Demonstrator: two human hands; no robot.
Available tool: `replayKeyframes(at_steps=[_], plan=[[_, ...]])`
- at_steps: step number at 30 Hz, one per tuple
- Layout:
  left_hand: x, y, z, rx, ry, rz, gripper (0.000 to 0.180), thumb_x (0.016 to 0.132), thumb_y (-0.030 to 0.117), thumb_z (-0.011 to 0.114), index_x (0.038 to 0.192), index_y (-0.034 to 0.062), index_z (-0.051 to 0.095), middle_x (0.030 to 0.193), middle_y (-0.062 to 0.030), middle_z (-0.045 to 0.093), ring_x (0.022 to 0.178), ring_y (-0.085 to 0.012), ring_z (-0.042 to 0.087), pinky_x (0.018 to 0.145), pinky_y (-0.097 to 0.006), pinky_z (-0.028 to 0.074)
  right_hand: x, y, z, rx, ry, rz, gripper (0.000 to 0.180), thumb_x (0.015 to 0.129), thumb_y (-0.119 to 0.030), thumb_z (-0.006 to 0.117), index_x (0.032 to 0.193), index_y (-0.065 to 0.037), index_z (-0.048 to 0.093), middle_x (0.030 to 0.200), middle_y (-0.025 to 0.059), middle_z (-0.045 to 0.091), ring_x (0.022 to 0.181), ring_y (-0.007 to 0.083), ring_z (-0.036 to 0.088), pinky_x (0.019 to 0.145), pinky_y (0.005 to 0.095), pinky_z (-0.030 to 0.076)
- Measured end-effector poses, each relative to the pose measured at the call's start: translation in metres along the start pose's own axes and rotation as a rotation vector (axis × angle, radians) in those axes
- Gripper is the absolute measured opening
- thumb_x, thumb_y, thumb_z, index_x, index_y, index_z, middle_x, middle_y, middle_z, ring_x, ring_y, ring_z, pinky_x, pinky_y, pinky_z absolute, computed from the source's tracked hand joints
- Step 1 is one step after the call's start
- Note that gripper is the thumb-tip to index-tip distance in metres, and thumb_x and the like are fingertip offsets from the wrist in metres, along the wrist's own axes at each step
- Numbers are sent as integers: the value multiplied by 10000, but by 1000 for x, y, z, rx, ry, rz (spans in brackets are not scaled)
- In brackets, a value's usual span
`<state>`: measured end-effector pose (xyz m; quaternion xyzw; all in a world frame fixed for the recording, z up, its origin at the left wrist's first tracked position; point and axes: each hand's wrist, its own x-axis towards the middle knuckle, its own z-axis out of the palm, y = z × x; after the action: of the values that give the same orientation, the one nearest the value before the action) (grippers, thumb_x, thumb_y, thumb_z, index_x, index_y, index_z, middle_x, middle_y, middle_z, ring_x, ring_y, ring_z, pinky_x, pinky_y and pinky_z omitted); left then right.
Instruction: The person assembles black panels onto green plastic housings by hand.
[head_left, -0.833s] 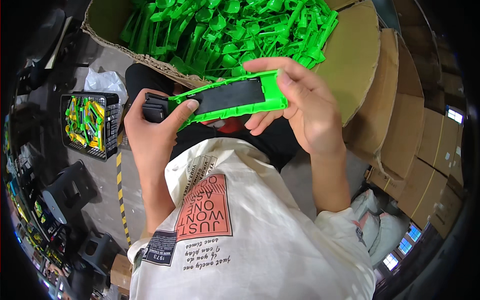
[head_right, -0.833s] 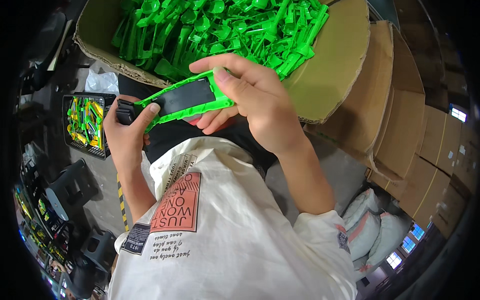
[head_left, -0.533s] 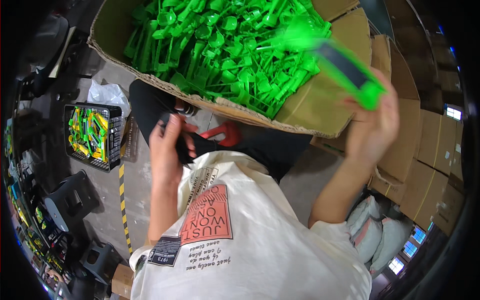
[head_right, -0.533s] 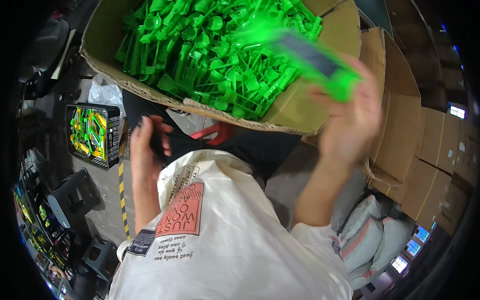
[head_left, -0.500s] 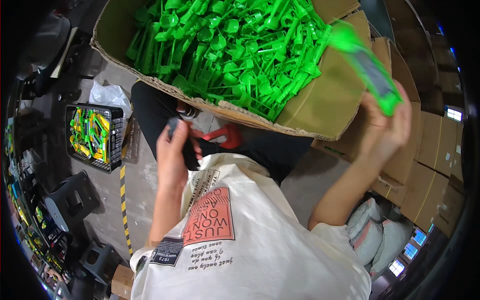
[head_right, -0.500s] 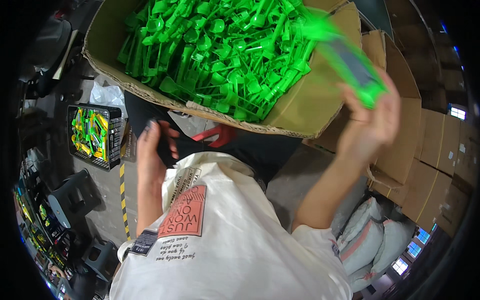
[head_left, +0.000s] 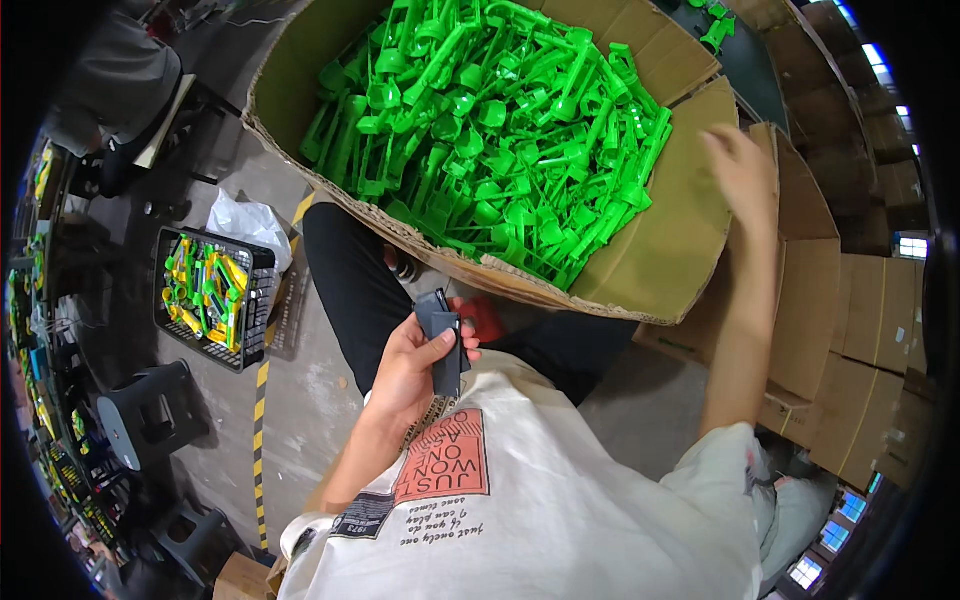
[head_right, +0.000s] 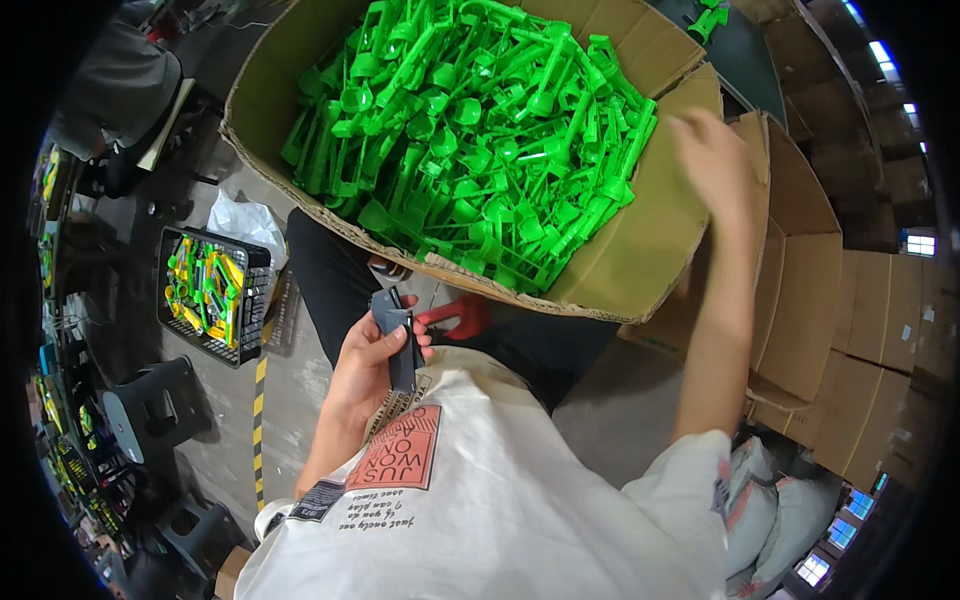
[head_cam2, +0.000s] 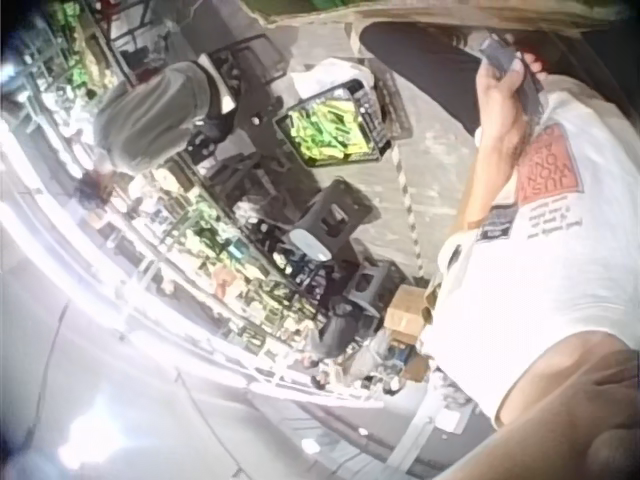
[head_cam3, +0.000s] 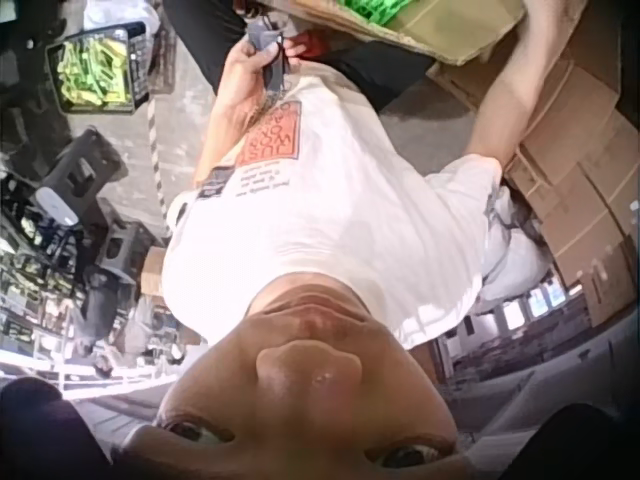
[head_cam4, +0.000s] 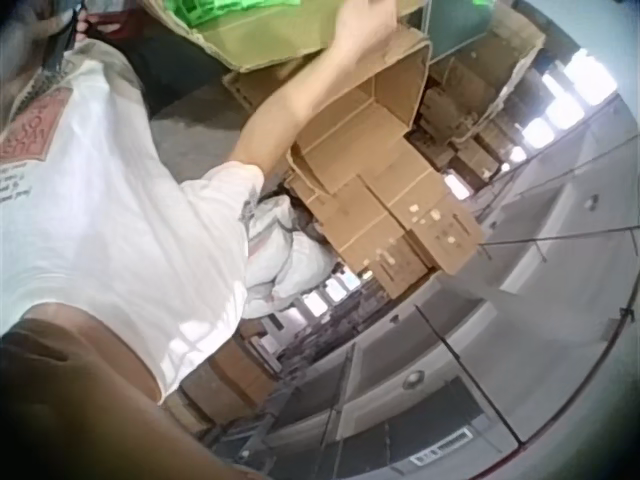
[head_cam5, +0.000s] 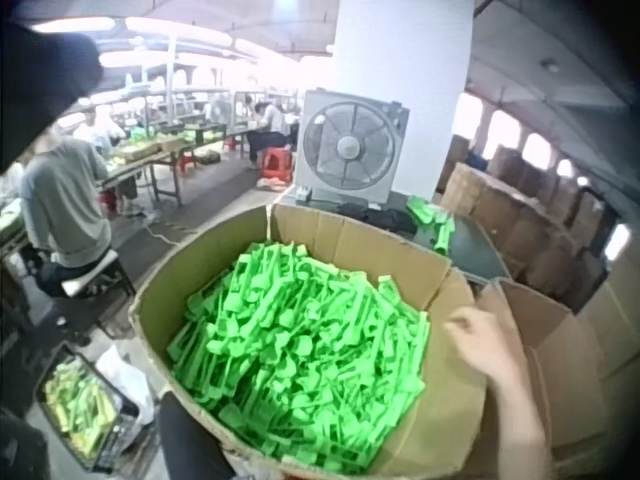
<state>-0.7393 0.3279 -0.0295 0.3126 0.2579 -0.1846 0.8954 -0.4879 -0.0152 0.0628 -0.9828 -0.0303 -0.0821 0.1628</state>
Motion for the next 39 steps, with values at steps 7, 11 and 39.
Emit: replayKeyframes(at_steps=[7, 11, 39], plan=[[-21, 15, 1, 76, 146, 92, 296, 755, -31, 698, 1025, 19, 587, 856, -75, 654, 740, -167, 639, 690, -318, 540, 32, -198, 160, 112, -525, -587, 466, 867, -315, 592, 1287, -142, 485, 962, 200, 662, 894, 369, 629, 779, 466, 494], [-27, 13, 4, 184, 130, 104, 307, 732, -16, 709, 1018, 33, 608, 884, -30, 638, 827, -129, 603, 789, -284, 478, 24, -223, 252, 190, -507, -581, 643, 856, -403, 599, 1383, -93, 398, 1057, 253, 623, 998, 392, 590, 837, 470, 477], [-3, 60, -9, 104, 248, 388, 254, 730, -28, 718, 922, 46, 568, 811, -18, 601, 711, -109, 583, 676, -246, 490, 0, -125, 219, -1, -714, -432, 323, 782, -292, 623, 994, -49, 609, 935, 192, 654, 914, 377, 620, 769, 467, 501]])
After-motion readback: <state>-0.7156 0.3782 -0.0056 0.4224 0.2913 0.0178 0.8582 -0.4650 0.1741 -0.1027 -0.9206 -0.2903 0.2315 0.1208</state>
